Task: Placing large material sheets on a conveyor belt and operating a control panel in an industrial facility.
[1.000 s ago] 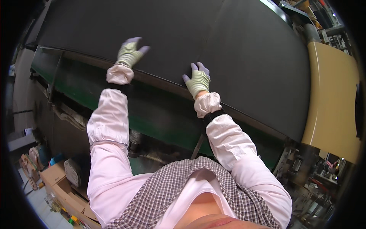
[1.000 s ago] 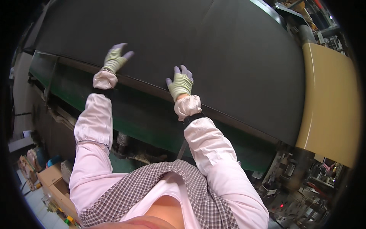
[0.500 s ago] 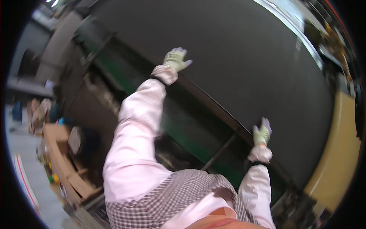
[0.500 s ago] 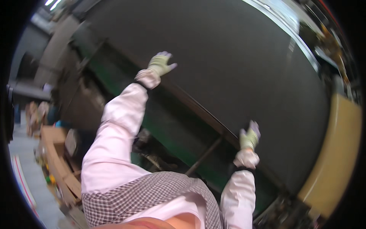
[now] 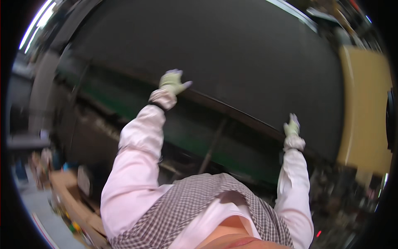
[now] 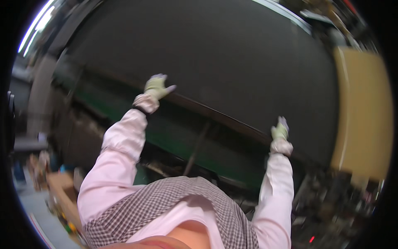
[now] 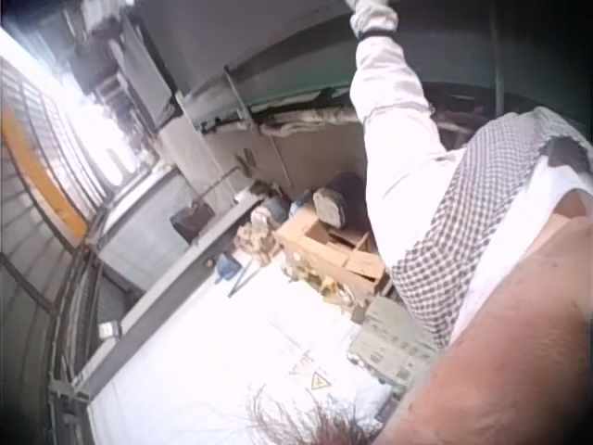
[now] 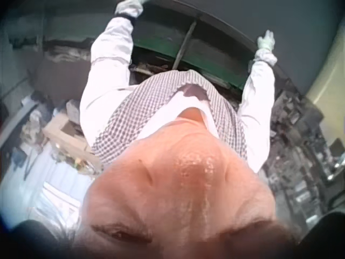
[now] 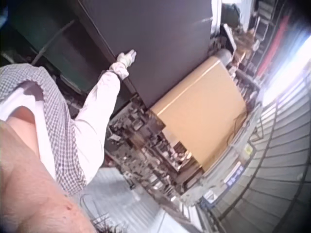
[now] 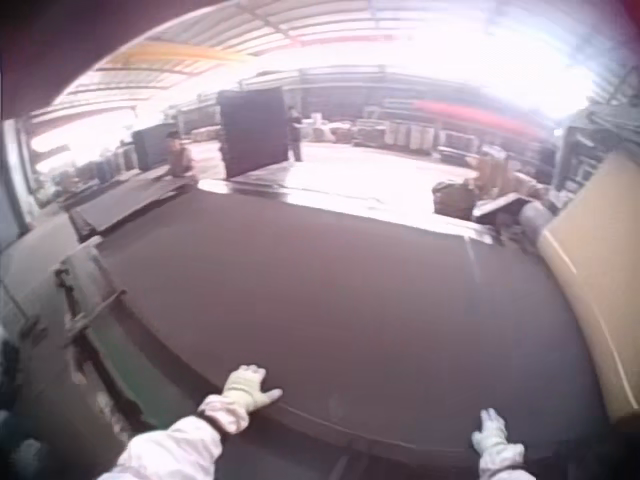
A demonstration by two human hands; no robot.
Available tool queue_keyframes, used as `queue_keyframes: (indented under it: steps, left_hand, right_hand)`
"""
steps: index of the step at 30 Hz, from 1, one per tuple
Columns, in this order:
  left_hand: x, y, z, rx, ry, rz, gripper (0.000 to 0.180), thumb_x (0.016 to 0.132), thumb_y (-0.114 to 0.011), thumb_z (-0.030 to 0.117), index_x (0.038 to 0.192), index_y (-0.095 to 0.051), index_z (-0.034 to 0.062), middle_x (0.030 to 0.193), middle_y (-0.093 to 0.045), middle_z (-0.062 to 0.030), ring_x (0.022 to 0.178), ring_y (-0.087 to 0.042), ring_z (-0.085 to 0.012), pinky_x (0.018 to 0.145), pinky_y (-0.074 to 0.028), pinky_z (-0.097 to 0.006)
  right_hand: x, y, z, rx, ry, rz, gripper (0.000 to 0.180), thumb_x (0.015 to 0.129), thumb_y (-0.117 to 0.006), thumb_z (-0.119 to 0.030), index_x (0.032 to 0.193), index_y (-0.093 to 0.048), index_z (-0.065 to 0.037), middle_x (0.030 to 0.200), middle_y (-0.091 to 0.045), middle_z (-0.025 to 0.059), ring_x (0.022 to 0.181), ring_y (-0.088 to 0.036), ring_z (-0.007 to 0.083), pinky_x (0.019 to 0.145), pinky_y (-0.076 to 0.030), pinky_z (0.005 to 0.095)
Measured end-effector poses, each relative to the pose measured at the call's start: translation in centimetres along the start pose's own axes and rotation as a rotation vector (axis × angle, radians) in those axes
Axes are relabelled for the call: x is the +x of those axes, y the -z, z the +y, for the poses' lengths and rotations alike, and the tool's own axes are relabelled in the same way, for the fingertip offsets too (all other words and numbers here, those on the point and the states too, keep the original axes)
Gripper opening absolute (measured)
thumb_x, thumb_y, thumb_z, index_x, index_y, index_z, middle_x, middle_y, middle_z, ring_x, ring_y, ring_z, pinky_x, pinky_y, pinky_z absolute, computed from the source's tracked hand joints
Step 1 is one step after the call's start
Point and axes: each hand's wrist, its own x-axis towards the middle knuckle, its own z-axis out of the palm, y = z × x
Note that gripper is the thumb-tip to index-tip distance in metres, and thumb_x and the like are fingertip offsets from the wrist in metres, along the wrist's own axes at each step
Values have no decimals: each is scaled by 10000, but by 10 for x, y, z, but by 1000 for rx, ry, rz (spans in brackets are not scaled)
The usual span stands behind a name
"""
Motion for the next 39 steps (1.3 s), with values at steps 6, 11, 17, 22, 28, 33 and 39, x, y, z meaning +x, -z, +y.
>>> queue_keyframes:
  steps: [6,11,17,22,28,33,39]
  left_hand:
    - [2,7,-12,34,-83,-119,616,789,-652,557,1104,-618,28,1133,-597,-158,1085,-538,-347,951,-443,-436]
    - [-3,14,-5,-2,-120,-171,571,819,-632,554,1069,-622,41,1108,-601,-154,1066,-542,-342,940,-446,-436]
    - [-8,37,8,29,-164,-237,637,823,-600,594,1123,-611,33,1132,-601,-164,1085,-549,-339,955,-452,-429]
    - [-35,48,63,76,-181,-279,643,829,-578,609,1112,-615,32,1139,-600,-165,1088,-549,-340,958,-450,-436]
    - [-45,-1,210,106,-267,-384,704,856,-502,637,1212,-586,36,1255,-569,-169,1181,-522,-330,1011,-421,-422]
    - [-58,-19,285,43,-355,-379,712,864,-488,634,1237,-570,33,1266,-564,-173,1203,-509,-344,1020,-416,-426]
    - [-78,-20,353,-51,-586,-423,647,872,-510,603,1201,-606,54,1259,-566,-166,1181,-515,-349,1008,-414,-433]
  right_hand:
    - [-14,3,-9,-14,-185,36,666,746,-654,-173,1374,-448,-97,1476,-374,161,1346,-351,348,1117,-314,429]
    - [-25,16,2,-122,-240,72,655,772,-628,-155,1395,-429,-132,1488,-366,125,1356,-351,312,1132,-305,394]
    - [-29,36,5,-130,-299,-20,603,868,-507,-153,1450,-351,-132,1541,-279,129,1411,-280,311,1144,-273,425]
    - [-56,57,15,-160,-402,-25,606,857,-548,-150,1436,-369,-140,1540,-267,140,1408,-281,315,1137,-286,434]
    - [-93,44,93,-148,-216,287,638,729,-637,-140,1342,-465,-92,1458,-380,168,1305,-401,349,1065,-364,474]
    - [-169,45,62,-38,6,616,621,706,-618,-108,1316,-500,-91,1417,-423,165,1258,-439,356,1035,-376,478]
    - [-235,30,-5,126,-14,641,598,698,-603,-123,1289,-525,-81,1369,-463,184,1234,-457,367,1020,-384,484]
